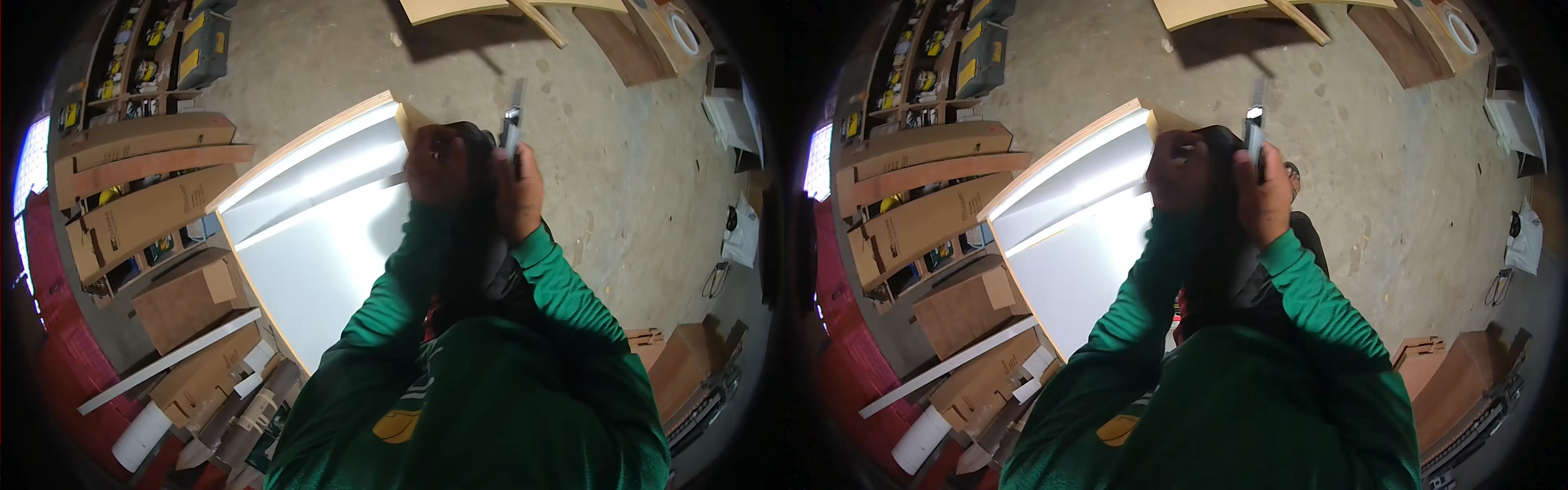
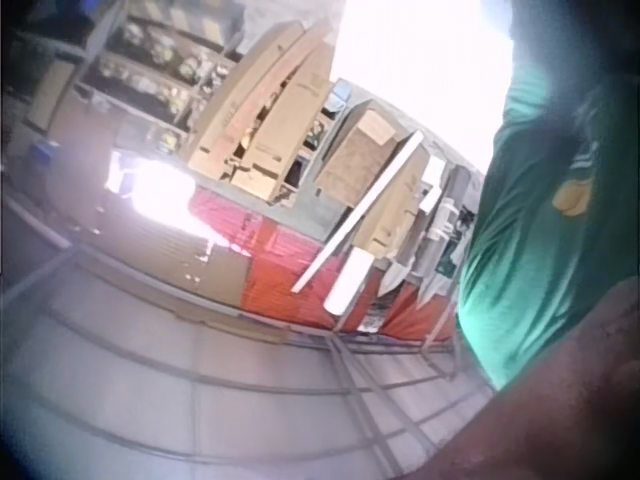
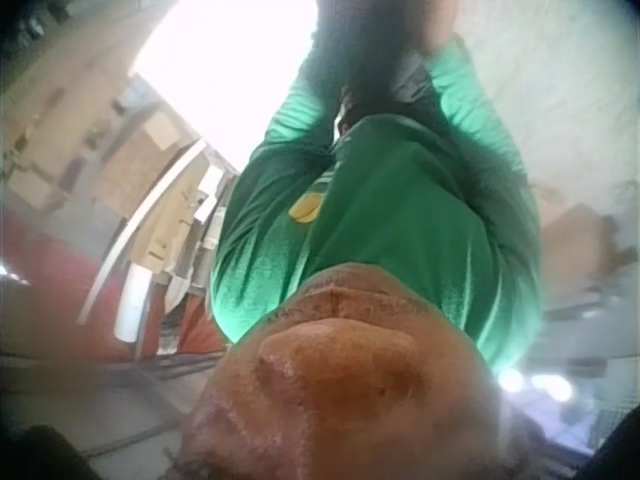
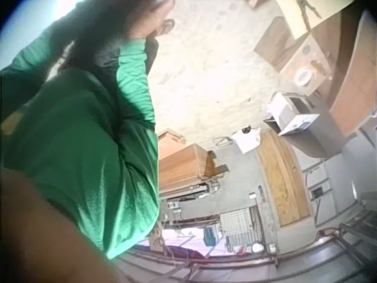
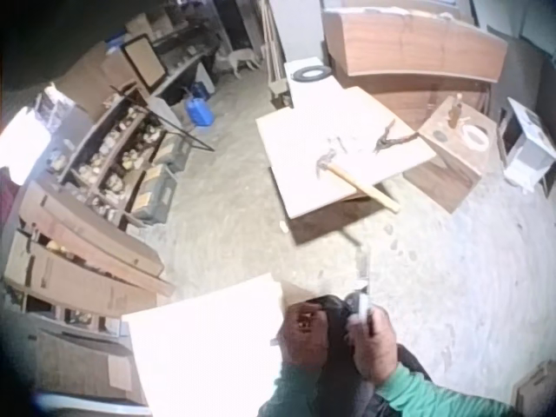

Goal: The person assembles a wooden cabinet by using a utility knife to trim edges, applying glue from a bottle, and using a hammer to secure pieces together.

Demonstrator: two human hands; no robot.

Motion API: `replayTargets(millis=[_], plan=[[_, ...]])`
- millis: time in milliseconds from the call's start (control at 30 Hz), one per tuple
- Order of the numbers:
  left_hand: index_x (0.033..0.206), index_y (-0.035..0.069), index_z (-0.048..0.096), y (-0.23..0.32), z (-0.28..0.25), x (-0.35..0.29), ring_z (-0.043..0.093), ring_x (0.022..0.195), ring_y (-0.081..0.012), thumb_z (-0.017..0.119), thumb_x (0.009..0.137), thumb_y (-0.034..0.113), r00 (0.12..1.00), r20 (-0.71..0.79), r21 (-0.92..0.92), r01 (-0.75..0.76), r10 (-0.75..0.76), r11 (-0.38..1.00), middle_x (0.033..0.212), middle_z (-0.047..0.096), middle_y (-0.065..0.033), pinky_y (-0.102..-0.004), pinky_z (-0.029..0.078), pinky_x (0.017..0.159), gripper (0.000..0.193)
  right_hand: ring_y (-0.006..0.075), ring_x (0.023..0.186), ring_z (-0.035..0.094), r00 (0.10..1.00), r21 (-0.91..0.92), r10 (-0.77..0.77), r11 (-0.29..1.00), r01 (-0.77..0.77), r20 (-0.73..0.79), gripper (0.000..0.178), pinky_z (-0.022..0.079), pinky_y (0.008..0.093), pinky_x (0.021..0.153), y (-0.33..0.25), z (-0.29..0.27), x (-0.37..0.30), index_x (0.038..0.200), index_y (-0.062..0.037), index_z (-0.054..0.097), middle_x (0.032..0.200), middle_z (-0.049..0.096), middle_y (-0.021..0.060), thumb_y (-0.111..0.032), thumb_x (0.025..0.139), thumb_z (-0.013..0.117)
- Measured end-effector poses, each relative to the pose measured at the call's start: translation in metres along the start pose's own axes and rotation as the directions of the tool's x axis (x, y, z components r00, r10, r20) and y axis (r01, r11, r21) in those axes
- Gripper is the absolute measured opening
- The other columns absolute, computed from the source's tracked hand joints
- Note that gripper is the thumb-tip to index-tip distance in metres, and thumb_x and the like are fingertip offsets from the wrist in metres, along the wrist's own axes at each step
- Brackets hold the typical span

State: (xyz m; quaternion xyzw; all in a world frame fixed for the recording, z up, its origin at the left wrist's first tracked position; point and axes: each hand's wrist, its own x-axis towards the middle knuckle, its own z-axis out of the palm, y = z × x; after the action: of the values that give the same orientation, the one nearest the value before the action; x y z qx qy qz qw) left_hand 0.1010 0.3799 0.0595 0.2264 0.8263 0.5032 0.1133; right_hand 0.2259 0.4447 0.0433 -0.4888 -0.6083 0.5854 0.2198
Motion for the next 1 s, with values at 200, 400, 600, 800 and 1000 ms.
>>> replayTargets(millis=[200,400,600,800,1000], plan=[[0.099,0.008,0.064,-0.063,-0.029,0.024,0.068,0.086,-0.0309,0.084,0.086,0.031,0.986,-0.152,0.466,0.004,0.076,0.885,0.09,0.07,-0.0077,-0.0428,0.055,0.079,0.033,0.0358,0.11,0.068,0.993,-0.142,-0.12,0.982,0.121,0.018,0.053,0.053,0.0421,0.094,-0.011,0.024,0.003,0.138,0.0002,0.053,0.118,0.07,0.0207,-0.023,0.095,0.075],[0.096,0.009,0.061,-0.066,-0.005,0.049,0.069,0.081,-0.0325,0.087,0.081,0.043,0.98,-0.174,0.515,0.172,-0.095,0.84,0.086,0.07,-0.0097,-0.0457,0.054,0.076,0.045,0.0444,0.106,0.066,0.872,-0.351,-0.479,0.803,0.481,0.098,0.049,0.053,0.0498,0.09,-0.015,0.018,0.064,0.135,-0.0016,0.057,0.113,0.068,0.0237,-0.018,0.092,0.073],[0.094,0.01,0.061,-0.051,-0.007,0.067,0.07,0.077,-0.0329,0.082,0.084,0.04,0.964,-0.171,0.589,0.267,-0.206,0.763,0.08,0.071,-0.0102,-0.0459,0.055,0.075,0.038,0.0442,0.103,0.064,0.795,-0.581,-0.599,0.613,0.536,0.101,0.051,0.053,0.0525,0.089,-0.025,0.038,0.22,0.137,-0.0044,0.059,0.111,0.064,0.0221,-0.018,0.089,0.073],[0.091,0.007,0.063,-0.047,0.0,0.068,0.07,0.066,-0.0289,0.081,0.087,0.035,0.981,-0.181,0.551,0.165,-0.077,0.818,0.071,0.069,-0.0098,-0.0402,0.055,0.067,0.033,0.0413,0.096,0.066,0.712,-0.692,-0.687,0.444,0.569,0.143,0.024,0.054,0.0517,0.088,-0.032,0.074,0.337,0.102,0.0003,0.068,0.097,0.07,0.0203,-0.021,0.092,0.069],[0.091,0.005,0.064,-0.041,0.002,0.07,0.067,0.059,-0.024,0.08,0.089,0.03,0.983,-0.177,0.509,0.135,-0.05,0.85,0.067,0.067,-0.0099,-0.0357,0.054,0.063,0.029,0.0385,0.11,0.061,0.775,-0.748,-0.598,0.414,0.518,0.206,0.024,0.054,0.048,0.093,-0.027,0.095,0.39,0.107,0.0034,0.066,0.112,0.067,0.0248,-0.017,0.094,0.065]])
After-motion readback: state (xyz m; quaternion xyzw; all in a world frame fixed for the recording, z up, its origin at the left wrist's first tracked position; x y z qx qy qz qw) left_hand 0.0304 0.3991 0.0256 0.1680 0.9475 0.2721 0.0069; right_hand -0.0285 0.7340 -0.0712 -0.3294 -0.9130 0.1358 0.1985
